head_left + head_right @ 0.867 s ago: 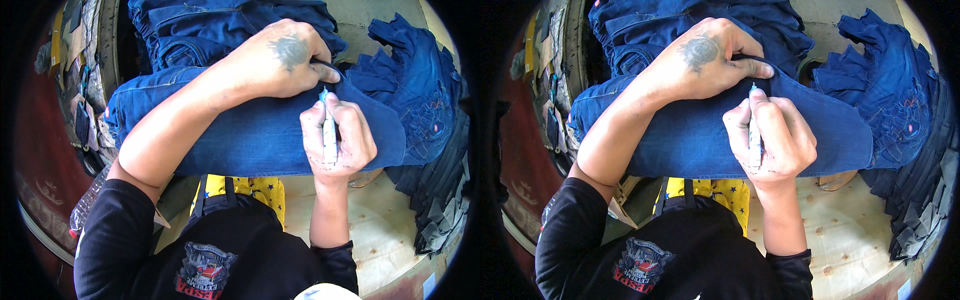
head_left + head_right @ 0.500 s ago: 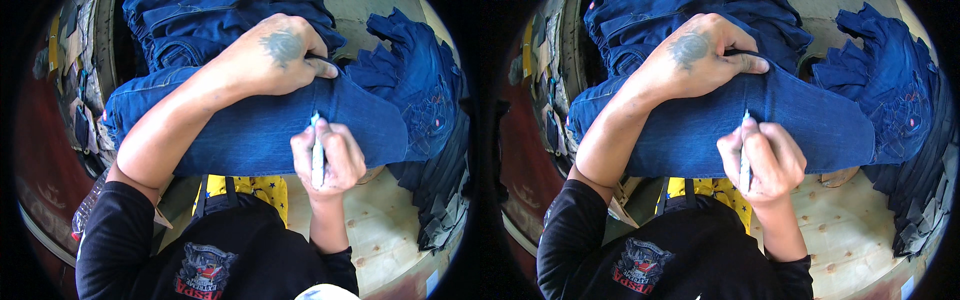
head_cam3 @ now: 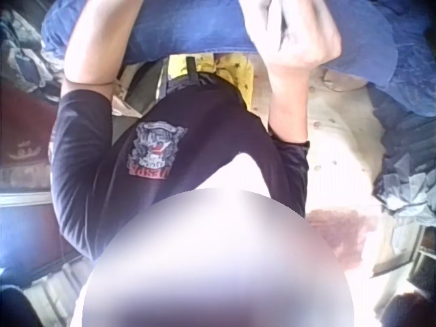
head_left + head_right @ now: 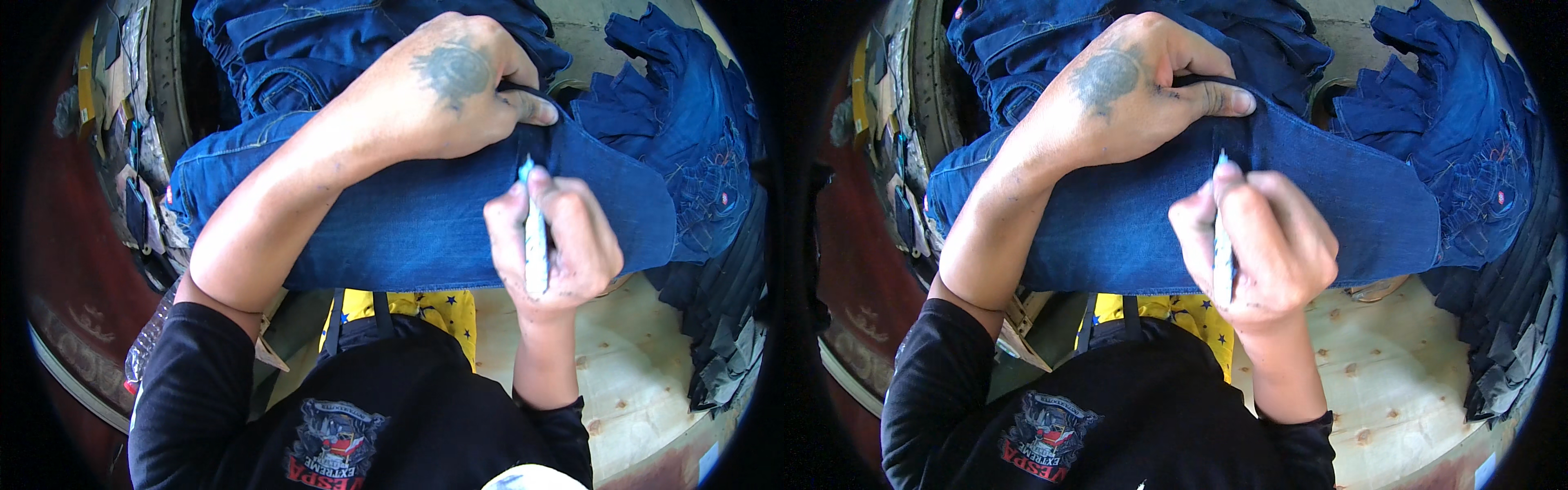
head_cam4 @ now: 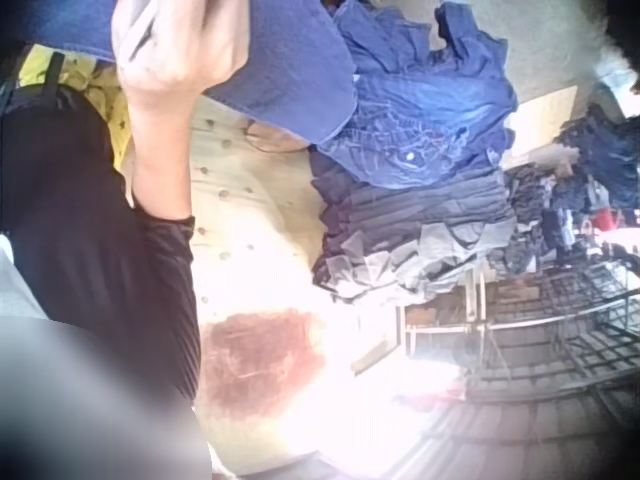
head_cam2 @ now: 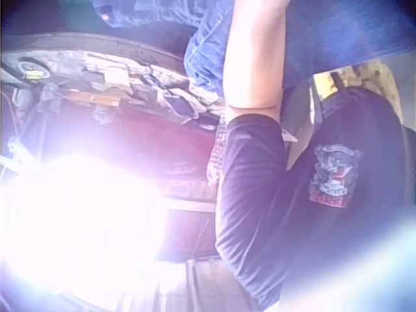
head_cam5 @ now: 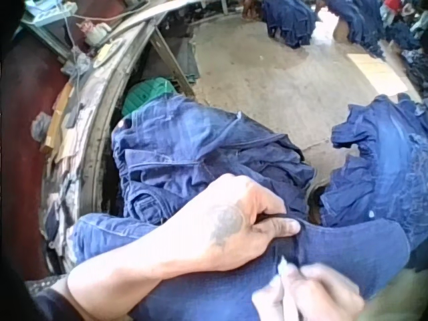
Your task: The person repeatedly marks specific spots on denim jeans with a white marker. They pick up a pair of jeans, apply a small mark, and place the jeans back on a pile, repeating this cycle throughout the clip.
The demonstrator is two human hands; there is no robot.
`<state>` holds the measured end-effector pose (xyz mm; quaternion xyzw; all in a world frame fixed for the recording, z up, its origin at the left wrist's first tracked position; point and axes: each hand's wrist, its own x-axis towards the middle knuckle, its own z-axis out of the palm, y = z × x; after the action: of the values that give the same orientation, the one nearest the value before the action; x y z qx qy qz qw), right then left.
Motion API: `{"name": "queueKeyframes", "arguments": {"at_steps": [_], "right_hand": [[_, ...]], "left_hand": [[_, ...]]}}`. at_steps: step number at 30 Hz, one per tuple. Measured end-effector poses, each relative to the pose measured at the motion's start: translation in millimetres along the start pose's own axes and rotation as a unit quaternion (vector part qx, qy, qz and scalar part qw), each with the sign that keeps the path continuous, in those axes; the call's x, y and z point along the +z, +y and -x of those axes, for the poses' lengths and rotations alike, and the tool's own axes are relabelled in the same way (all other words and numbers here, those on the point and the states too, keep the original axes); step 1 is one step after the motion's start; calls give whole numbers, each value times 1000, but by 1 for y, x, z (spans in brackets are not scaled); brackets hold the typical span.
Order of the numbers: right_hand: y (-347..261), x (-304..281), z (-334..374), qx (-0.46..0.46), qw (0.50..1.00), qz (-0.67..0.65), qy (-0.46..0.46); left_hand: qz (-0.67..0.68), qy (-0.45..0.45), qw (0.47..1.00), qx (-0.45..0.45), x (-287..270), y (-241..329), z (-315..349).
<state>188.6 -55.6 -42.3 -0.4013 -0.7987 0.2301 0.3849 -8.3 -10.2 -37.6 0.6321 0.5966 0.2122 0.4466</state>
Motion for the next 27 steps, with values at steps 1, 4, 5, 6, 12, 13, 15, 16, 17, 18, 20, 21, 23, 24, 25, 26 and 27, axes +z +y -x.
{"name": "queueKeyframes", "arguments": {"at_steps": [1,4,5,6,12,13,15,16,17,18,20,21,23,24,25,26,27], "right_hand": [[-5,-4,3,4,1000,-11,-4],[-15,-15,5,10,999,-38,-19],[-14,-16,4,21,999,-30,-25],[-13,-14,3,15,999,-33,-4],[6,7,-2,-15,999,21,36],[5,6,-1,-12,999,30,30],[-3,0,1,-5,1000,13,16],[-6,-3,2,-2,1000,-8,3],[-10,-10,2,-3,1000,-12,-16],[-11,-11,2,3,1000,-17,-15],[-10,-13,1,0,999,-32,-1],[-6,-9,0,-5,1000,-16,16],[1,0,0,-9,999,13,41],[2,1,1,-4,999,19,34],[2,2,1,-5,999,16,38],[2,1,2,1,999,19,29],[0,-1,3,18,999,31,10]], "left_hand": [[6,-10,1000,-17,-2,4,-1],[-2,-23,999,-38,-11,18,-3],[24,-40,998,-49,-14,20,-5],[42,-79,991,-96,-19,23,-8],[122,-86,988,-34,-24,19,-6],[126,-83,988,-28,-25,18,-4],[141,-80,987,-14,-28,16,-1],[147,-77,986,-7,-28,16,0],[154,-74,985,-1,-29,16,0],[159,-69,985,2,-29,16,1],[153,-62,986,8,-29,16,0],[144,-60,988,11,-29,16,0],[127,-69,989,16,-29,14,-2],[118,-80,990,17,-29,13,-4],[116,-85,990,13,-30,13,-4],[114,-90,989,8,-29,12,-4],[120,-89,989,0,-30,13,-4]]}}
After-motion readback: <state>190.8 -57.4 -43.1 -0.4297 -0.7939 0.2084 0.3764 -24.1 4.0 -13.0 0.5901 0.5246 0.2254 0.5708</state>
